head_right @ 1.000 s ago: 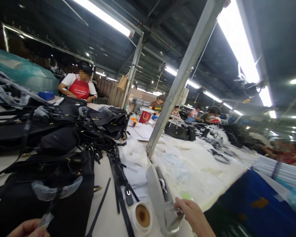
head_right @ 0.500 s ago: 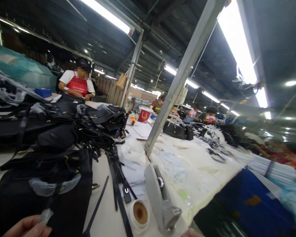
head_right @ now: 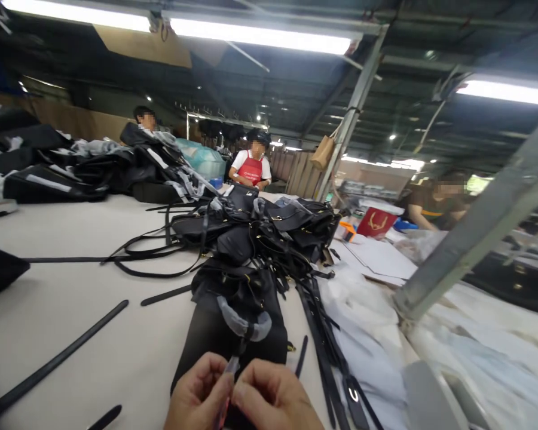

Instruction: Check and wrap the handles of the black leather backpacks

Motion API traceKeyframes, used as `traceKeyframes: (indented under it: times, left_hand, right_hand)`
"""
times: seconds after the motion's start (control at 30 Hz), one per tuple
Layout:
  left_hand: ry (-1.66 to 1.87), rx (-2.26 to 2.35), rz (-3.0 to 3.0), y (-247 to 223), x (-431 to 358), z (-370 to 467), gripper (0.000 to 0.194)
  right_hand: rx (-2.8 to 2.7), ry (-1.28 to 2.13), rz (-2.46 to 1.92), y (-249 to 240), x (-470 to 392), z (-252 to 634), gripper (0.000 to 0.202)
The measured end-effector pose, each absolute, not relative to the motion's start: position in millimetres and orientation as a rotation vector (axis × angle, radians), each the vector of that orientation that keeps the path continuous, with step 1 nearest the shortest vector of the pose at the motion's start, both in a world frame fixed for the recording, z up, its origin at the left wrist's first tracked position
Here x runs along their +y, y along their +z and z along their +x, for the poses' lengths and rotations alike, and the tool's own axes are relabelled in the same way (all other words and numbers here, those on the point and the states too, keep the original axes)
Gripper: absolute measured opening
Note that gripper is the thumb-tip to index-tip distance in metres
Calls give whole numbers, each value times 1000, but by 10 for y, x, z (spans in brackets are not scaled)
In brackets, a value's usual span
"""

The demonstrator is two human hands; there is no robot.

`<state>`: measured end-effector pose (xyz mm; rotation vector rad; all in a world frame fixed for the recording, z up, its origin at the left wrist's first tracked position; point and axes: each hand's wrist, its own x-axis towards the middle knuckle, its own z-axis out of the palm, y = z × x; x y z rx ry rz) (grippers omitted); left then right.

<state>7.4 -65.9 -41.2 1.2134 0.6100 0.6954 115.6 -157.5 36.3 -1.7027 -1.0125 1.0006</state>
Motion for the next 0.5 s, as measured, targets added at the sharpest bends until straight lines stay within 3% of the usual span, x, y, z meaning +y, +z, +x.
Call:
traceKeyframes:
  times: [0.33, 0.5]
  left_hand:
    - [1008, 631, 1602, -657, -723, 26, 27]
    - [1546, 463, 2209, -664, -640, -36, 43]
  right_hand:
    - [-1032, 849, -1912, 130, -1309, 1224, 39]
    - [-971, 851, -1867, 117, -1320, 1231, 39]
